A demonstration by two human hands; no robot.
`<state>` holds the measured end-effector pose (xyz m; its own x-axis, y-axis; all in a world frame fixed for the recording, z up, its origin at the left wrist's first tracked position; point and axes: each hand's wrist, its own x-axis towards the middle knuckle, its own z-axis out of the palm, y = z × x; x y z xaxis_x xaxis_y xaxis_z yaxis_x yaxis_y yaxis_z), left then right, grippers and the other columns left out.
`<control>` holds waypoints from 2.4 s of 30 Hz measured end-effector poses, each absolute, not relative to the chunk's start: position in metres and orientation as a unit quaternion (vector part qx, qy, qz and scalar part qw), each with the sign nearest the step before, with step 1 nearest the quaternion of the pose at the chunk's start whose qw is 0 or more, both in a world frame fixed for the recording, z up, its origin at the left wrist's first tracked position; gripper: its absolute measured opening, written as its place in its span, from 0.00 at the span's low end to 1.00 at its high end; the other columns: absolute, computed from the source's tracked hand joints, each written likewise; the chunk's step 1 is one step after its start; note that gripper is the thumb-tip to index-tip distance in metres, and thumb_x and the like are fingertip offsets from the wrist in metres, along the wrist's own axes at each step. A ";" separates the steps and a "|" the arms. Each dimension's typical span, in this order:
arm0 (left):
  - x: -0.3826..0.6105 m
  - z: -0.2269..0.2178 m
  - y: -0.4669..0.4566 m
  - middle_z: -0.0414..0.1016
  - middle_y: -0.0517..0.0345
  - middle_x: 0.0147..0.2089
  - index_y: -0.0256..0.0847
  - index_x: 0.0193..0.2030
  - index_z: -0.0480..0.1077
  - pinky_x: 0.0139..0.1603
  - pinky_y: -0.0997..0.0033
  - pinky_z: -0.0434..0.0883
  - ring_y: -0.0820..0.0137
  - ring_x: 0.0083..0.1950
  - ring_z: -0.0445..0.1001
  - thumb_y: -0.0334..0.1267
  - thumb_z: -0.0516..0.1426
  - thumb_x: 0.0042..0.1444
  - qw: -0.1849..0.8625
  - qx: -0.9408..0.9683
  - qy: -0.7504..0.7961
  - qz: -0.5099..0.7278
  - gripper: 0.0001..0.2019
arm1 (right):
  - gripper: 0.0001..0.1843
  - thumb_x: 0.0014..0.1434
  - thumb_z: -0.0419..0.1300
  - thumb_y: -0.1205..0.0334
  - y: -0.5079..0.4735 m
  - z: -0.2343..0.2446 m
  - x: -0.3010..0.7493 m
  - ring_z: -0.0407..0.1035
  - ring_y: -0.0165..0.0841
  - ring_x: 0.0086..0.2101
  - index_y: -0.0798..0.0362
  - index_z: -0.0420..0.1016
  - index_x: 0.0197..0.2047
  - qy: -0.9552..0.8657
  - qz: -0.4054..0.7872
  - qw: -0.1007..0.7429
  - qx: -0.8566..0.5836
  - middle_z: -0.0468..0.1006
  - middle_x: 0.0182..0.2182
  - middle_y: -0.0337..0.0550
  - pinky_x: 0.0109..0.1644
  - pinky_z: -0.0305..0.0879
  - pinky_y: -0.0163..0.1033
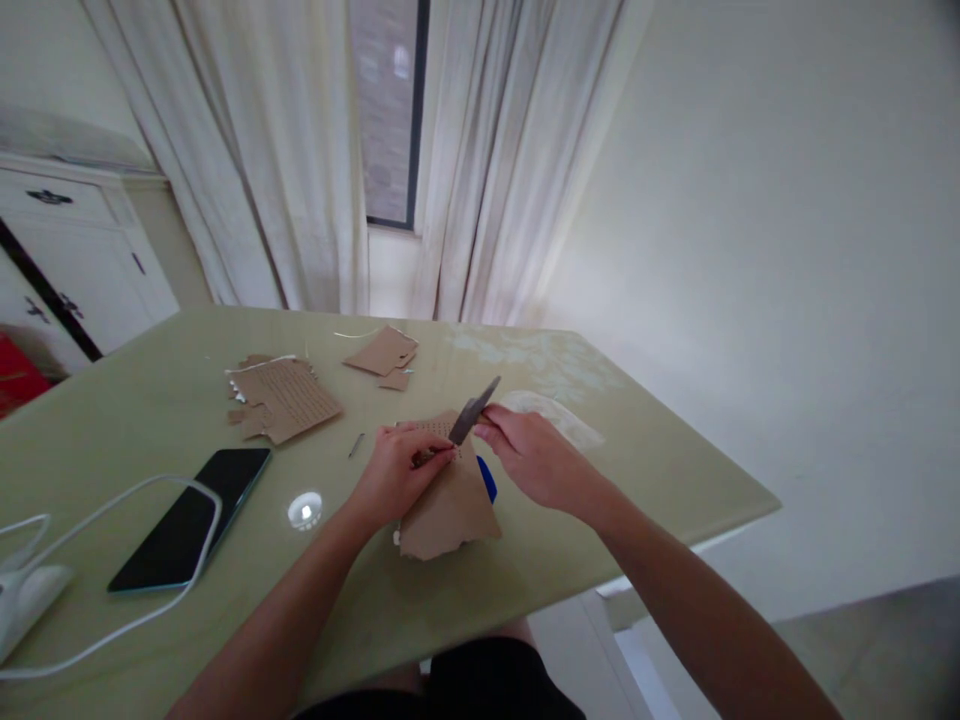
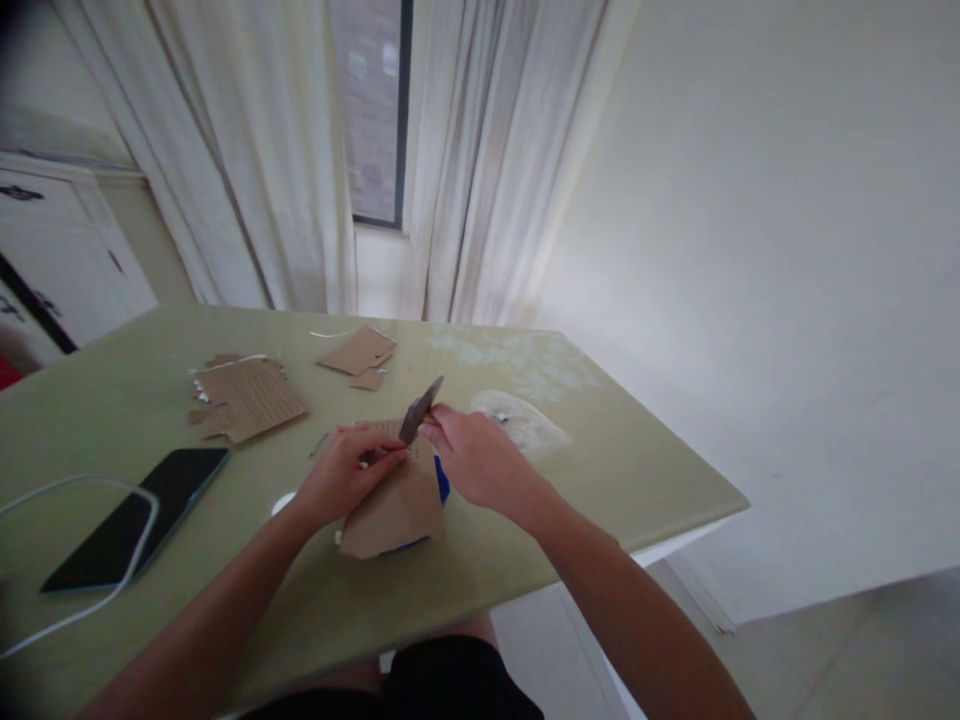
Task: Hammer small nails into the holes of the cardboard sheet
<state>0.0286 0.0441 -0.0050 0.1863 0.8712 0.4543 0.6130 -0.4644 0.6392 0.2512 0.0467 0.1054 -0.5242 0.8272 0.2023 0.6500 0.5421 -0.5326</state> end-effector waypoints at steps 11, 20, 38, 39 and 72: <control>0.027 -0.003 0.045 0.86 0.53 0.40 0.45 0.38 0.86 0.45 0.63 0.71 0.61 0.43 0.80 0.39 0.62 0.66 0.213 0.769 0.448 0.404 0.09 | 0.12 0.76 0.56 0.61 0.049 0.103 0.247 0.73 0.40 0.37 0.51 0.80 0.44 -0.863 0.189 0.178 -0.433 0.84 0.37 0.47 0.43 0.58 0.41; 0.023 -0.003 0.046 0.84 0.53 0.46 0.46 0.37 0.86 0.49 0.63 0.75 0.63 0.45 0.82 0.41 0.64 0.65 0.243 0.764 0.438 0.408 0.08 | 0.12 0.77 0.55 0.60 0.049 0.094 0.248 0.77 0.41 0.40 0.50 0.79 0.44 -0.855 0.204 0.172 -0.445 0.85 0.40 0.48 0.44 0.61 0.41; 0.025 -0.003 0.041 0.83 0.49 0.56 0.47 0.52 0.85 0.63 0.49 0.69 0.52 0.56 0.81 0.54 0.73 0.56 0.185 0.762 0.502 0.365 0.21 | 0.15 0.79 0.52 0.59 0.051 0.084 0.250 0.79 0.45 0.44 0.51 0.80 0.52 -0.844 0.177 0.219 -0.456 0.87 0.44 0.53 0.47 0.62 0.43; 0.025 -0.003 0.041 0.83 0.50 0.56 0.47 0.52 0.85 0.63 0.49 0.69 0.52 0.56 0.81 0.54 0.73 0.56 0.185 0.763 0.501 0.363 0.21 | 0.14 0.79 0.53 0.59 0.051 0.082 0.250 0.79 0.46 0.44 0.51 0.81 0.51 -0.847 0.184 0.209 -0.452 0.87 0.44 0.54 0.47 0.62 0.43; -0.060 -0.058 0.062 0.85 0.41 0.44 0.41 0.41 0.76 0.52 0.58 0.74 0.50 0.52 0.83 0.39 0.52 0.70 0.052 0.617 0.783 0.060 0.12 | 0.13 0.63 0.72 0.54 0.129 -0.042 0.270 0.51 0.21 0.14 0.57 0.82 0.42 -0.292 0.801 0.457 -0.253 0.70 0.19 0.30 0.15 0.52 0.27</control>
